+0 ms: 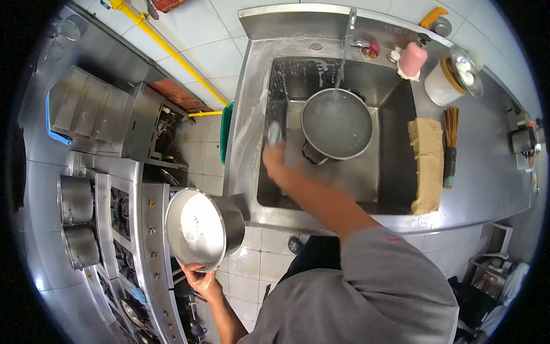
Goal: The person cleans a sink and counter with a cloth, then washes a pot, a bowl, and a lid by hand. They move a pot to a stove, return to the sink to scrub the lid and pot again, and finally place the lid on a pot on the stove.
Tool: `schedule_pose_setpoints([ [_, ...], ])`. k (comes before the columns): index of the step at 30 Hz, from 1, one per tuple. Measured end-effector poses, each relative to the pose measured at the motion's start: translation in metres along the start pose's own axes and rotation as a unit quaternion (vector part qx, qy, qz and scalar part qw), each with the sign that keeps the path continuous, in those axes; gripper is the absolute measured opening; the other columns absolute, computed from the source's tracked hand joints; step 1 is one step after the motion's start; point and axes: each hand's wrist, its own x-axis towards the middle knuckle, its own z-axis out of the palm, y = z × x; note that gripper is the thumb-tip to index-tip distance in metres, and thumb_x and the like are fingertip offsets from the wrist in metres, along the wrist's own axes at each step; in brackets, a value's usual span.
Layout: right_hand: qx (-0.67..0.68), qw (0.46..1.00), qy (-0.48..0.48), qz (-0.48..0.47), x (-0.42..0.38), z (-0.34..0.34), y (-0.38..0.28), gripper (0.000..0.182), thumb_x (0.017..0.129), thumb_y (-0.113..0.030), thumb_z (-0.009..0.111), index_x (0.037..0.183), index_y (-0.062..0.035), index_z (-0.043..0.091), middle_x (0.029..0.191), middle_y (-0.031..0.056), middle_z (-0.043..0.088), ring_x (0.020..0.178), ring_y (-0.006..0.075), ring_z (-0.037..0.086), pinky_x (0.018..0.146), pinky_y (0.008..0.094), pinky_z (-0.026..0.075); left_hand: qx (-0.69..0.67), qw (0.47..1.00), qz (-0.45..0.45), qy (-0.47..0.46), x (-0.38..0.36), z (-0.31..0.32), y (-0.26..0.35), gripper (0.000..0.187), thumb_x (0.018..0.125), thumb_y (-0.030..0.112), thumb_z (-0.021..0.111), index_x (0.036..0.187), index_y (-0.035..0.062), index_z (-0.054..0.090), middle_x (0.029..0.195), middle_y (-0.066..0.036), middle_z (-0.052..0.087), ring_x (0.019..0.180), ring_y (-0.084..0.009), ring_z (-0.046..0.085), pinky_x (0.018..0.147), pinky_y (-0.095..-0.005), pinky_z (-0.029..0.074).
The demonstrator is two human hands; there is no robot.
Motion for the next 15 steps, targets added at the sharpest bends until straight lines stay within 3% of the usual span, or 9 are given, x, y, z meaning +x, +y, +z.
schedule_pose_setpoints([
  [3,-0.114,0.935,-0.238,0.236,-0.057,-0.06,0.032,0.062,0.096,-0.042,0.055,0.146,-0.0103,0.036,0.136,0.0131,0.052,0.121,0.0258,0.051,0.1,0.0395,0.041,-0.001,0.999,-0.047,0.021,0.006,0.026,0.015,0.043,0.055,-0.001,0.08,0.083,0.0089,0.05,0.143,-0.016,0.043,0.114,-0.0245,0.05,0.095,-0.0345,0.04],
  [4,-0.221,0.929,-0.256,0.152,-0.003,-0.05,0.163,0.075,0.095,-0.054,0.052,0.15,-0.0085,0.028,0.147,0.0139,0.043,0.131,0.0269,0.044,0.106,0.0397,0.037,0.0,0.999,-0.049,0.023,0.008,0.036,0.019,0.043,0.055,-0.001,0.08,0.083,0.0089,0.05,0.143,-0.016,0.043,0.114,-0.0245,0.05,0.095,-0.0345,0.04],
  [6,0.108,0.928,-0.154,0.322,0.001,-0.029,0.03,0.087,0.093,-0.064,0.047,0.152,-0.0057,0.022,0.155,0.0142,0.031,0.14,0.0299,0.033,0.113,0.0457,0.028,0.006,0.999,-0.045,0.006,0.015,0.055,0.024,0.042,0.056,-0.001,0.08,0.083,0.0084,0.05,0.14,-0.016,0.045,0.113,-0.0247,0.05,0.095,-0.0349,0.04],
  [7,0.123,0.943,-0.166,0.262,0.056,-0.008,0.034,0.09,0.092,-0.071,0.037,0.15,-0.0024,0.028,0.153,0.0163,0.033,0.14,0.0311,0.032,0.114,0.0463,0.025,-0.013,1.0,-0.025,-0.002,0.015,0.061,0.019,0.048,0.057,0.002,0.086,0.086,0.0098,0.05,0.14,-0.013,0.041,0.097,-0.0182,0.054,0.08,-0.0295,0.046],
  [8,0.136,0.954,-0.101,0.247,0.065,-0.017,-0.044,0.09,0.089,-0.073,0.044,0.149,-0.0071,0.029,0.15,0.0142,0.037,0.133,0.0321,0.042,0.109,0.0535,0.031,-0.007,1.0,-0.029,-0.004,0.014,0.065,0.016,0.048,0.057,0.002,0.086,0.086,0.0098,0.05,0.14,-0.013,0.041,0.097,-0.0182,0.054,0.08,-0.0295,0.046],
  [9,0.215,0.95,-0.154,0.168,0.107,-0.007,-0.064,0.084,0.09,-0.068,0.05,0.145,-0.0061,0.038,0.143,0.0158,0.046,0.128,0.0324,0.046,0.108,0.0498,0.033,-0.009,1.0,-0.016,-0.007,0.014,0.071,0.014,0.048,0.056,0.003,0.087,0.086,0.0099,0.05,0.141,-0.013,0.039,0.097,-0.0186,0.055,0.081,-0.0298,0.046],
  [11,0.254,0.952,-0.113,0.125,0.115,0.009,-0.141,0.075,0.091,-0.061,0.055,0.142,-0.0069,0.043,0.137,0.017,0.051,0.127,0.0312,0.047,0.106,0.0468,0.036,-0.001,0.999,-0.031,-0.013,0.014,0.08,0.013,0.051,0.054,0.008,0.091,0.086,0.0109,0.05,0.142,-0.015,0.038,0.105,-0.0232,0.055,0.085,-0.0321,0.046],
  [13,0.165,0.981,-0.063,-0.082,0.115,0.023,-0.143,0.072,0.092,-0.057,0.055,0.143,-0.0082,0.041,0.133,0.0171,0.052,0.122,0.0293,0.05,0.104,0.0447,0.038,0.05,0.998,-0.012,-0.027,0.008,0.082,0.009,0.049,0.055,0.007,0.089,0.085,0.0106,0.051,0.145,-0.018,0.036,0.114,-0.0259,0.051,0.091,-0.0333,0.043],
  [15,0.023,0.998,0.014,-0.061,0.047,0.006,-0.085,0.072,0.094,-0.055,0.053,0.147,-0.0096,0.036,0.135,0.0172,0.051,0.121,0.0266,0.05,0.103,0.0421,0.038,0.124,0.99,0.058,-0.036,0.013,0.087,0.007,0.046,0.056,0.007,0.088,0.084,0.0104,0.051,0.148,-0.022,0.034,0.125,-0.0315,0.046,0.097,-0.0362,0.04],
])
